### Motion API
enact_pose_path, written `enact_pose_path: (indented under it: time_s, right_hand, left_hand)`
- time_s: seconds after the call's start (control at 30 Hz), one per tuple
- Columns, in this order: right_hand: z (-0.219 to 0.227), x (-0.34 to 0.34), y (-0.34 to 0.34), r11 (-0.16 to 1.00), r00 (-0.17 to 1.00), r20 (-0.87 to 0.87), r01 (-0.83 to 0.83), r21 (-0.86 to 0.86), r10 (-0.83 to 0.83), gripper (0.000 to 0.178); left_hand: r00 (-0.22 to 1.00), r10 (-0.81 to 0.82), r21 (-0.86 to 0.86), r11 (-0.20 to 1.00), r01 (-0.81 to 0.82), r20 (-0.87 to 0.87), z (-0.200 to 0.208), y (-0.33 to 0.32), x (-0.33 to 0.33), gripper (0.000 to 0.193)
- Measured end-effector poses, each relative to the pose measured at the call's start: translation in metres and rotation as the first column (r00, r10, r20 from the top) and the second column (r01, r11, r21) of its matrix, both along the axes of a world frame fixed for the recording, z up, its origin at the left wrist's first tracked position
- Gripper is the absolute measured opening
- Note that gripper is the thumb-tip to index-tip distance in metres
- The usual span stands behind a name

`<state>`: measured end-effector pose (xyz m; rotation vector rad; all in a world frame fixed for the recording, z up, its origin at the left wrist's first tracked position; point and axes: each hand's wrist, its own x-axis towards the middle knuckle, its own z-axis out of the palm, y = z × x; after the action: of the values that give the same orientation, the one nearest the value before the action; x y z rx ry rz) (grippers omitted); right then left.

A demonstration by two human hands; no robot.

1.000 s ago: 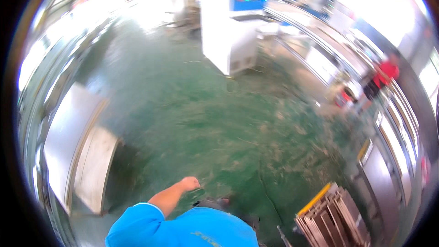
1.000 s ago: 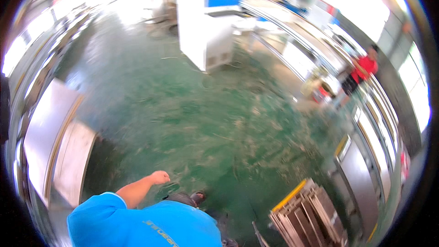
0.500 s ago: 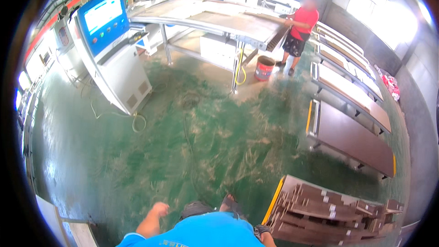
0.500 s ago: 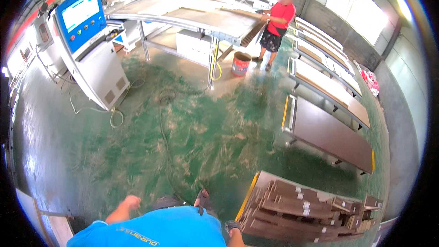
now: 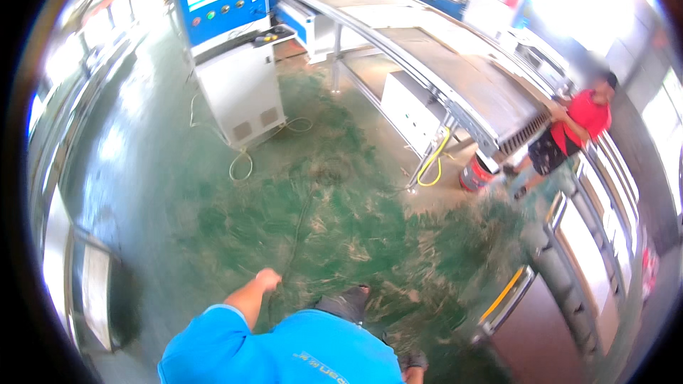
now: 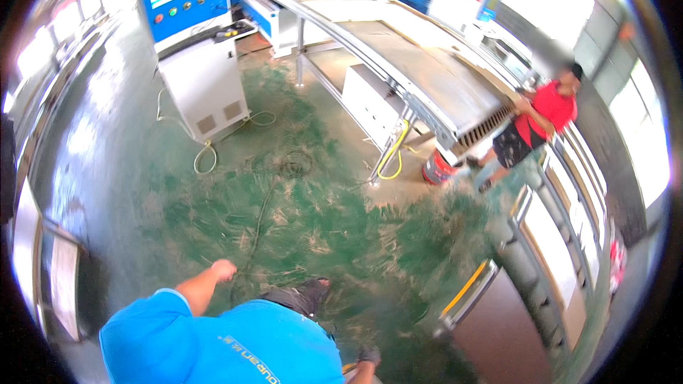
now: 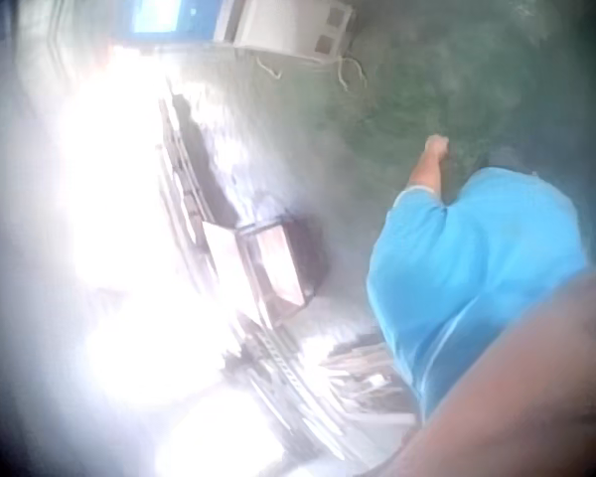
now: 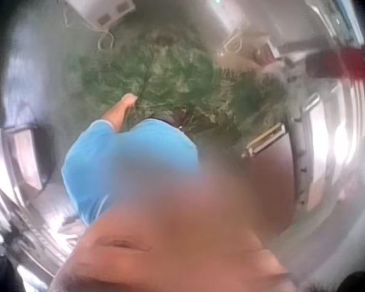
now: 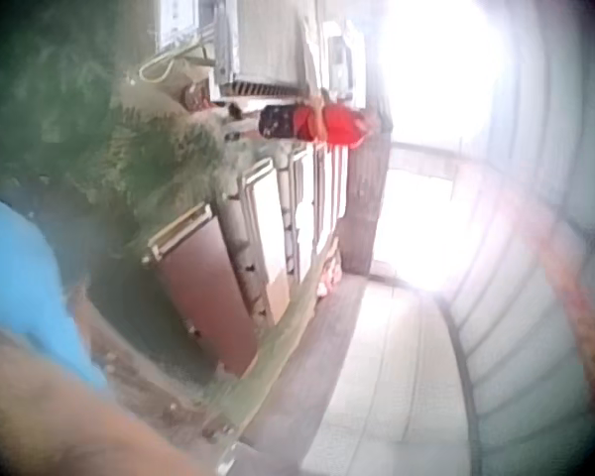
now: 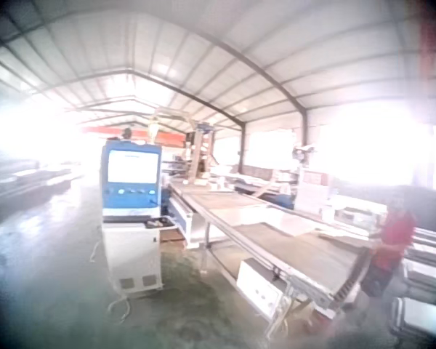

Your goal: The person picks up white rectangular panels from a table, carries them to a scrap pile, and then returns to wipe the surface of other panels on the table with a cloth. The person handles the panels one at a time, moving them between the table and the floor area.

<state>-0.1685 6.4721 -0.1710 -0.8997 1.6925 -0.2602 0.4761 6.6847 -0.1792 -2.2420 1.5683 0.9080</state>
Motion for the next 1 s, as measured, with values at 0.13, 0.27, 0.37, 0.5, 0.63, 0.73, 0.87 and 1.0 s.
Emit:
enact_pose_path:
  time_s: [0.13,0.27,0.37,0.5,0.63,0.73,0.87,1.0]
  right_hand:
    - [0.019,0.036,-0.121,0.891,0.888,-0.087,-0.442,0.106,0.451,0.032]
    - [0.027,0.116,-0.296,0.756,0.753,-0.071,-0.653,0.046,0.654,0.032]
    - [0.048,0.158,-0.422,0.669,0.668,-0.095,-0.743,-0.019,0.738,0.032]
    - [0.074,0.21,-0.548,0.562,0.566,-0.101,-0.825,-0.066,0.819,0.034]
    - [0.098,0.25,-0.622,0.449,0.456,-0.129,-0.89,-0.078,0.881,0.037]
    - [0.106,0.264,-0.666,0.35,0.352,-0.193,-0.936,-0.048,0.916,0.039]
    - [0.112,0.28,-0.714,-0.164,-0.185,-0.411,-0.983,0.088,0.893,0.042]
    - [0.103,0.402,-0.702,-0.379,-0.381,-0.414,-0.921,0.091,0.827,0.036]
  left_hand:
    - [0.927,0.318,-0.113,0.932,-0.344,-0.202,0.058,-0.211,-0.033,0.03]
    - [0.765,0.334,-0.362,0.73,-0.579,-0.55,0.168,-0.371,-0.07,0.047]
    - [0.597,0.412,-0.306,0.581,-0.754,-0.689,0.198,-0.42,-0.086,0.046]
    - [0.535,0.654,-0.332,0.419,-0.845,-0.535,0.114,-0.403,-0.124,0.031]
    - [0.62,0.759,0.04,0.638,-0.769,-0.2,0.034,-0.3,-0.164,0.04]
    - [0.257,0.963,0.281,0.269,-0.921,-0.079,0.031,-0.256,-0.195,0.037]
    - [0.272,0.961,0.253,0.275,-0.927,-0.048,0.01,-0.208,-0.258,0.025]
    - [-0.726,0.606,0.509,-0.535,-0.674,-0.325,-0.042,-0.266,-0.229,0.015]
